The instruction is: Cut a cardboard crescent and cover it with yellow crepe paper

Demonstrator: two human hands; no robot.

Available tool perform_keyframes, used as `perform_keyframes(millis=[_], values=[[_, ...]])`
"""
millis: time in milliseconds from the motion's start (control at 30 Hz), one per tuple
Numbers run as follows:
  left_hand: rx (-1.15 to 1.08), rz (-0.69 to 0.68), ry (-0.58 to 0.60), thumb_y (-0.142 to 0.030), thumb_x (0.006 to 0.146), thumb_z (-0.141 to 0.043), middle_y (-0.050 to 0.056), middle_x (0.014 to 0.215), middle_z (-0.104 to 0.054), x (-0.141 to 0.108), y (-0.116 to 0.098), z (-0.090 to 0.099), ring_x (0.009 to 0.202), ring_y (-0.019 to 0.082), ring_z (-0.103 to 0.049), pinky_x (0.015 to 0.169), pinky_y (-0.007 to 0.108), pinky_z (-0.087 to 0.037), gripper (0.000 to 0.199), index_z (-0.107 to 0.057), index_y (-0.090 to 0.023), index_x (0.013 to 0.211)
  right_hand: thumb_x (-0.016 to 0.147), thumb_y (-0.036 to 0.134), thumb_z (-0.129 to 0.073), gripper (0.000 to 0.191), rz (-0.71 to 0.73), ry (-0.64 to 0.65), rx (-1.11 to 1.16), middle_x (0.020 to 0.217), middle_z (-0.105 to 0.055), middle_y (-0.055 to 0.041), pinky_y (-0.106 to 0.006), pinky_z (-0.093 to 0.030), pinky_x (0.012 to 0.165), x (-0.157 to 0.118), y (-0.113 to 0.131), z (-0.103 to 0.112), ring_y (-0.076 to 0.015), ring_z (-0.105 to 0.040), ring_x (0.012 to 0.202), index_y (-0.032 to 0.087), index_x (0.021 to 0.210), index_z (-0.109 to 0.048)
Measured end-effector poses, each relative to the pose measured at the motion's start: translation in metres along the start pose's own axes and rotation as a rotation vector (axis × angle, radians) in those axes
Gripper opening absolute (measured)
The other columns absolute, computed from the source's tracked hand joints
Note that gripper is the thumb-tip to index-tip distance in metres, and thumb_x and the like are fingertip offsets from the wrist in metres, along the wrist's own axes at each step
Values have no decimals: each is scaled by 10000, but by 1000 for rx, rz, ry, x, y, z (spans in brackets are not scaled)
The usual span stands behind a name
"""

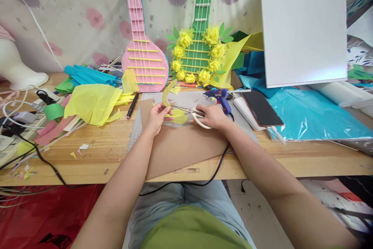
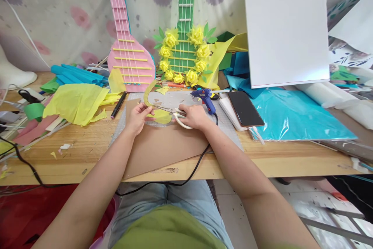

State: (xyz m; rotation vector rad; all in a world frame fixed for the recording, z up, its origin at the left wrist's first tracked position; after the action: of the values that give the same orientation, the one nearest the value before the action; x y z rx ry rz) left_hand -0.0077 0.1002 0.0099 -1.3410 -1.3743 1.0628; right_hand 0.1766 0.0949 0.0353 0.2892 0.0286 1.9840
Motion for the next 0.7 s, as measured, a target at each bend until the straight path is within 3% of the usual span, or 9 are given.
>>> perform_keyframes(millis=[700], values=[[5, 2, 12, -321, 593, -720, -6, 717, -569, -1, 2, -1, 572, 75, -538, 489, 225, -532, 260, -572, -147, 718, 729, 601, -466, 459, 2, -10, -31, 643, -648, -51, -256, -196, 528, 1, -1, -2, -179, -555, 604, 202, 874, -639]])
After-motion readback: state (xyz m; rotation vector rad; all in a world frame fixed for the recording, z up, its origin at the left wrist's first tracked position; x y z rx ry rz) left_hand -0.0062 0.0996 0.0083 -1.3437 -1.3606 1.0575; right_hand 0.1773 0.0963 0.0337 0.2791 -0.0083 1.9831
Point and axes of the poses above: each hand's wrist, its own x-axis towards the middle knuckle, its own z-axis out of the back of the hand, y = z × x, the point moved 10 cm from there along x, towards the middle knuckle
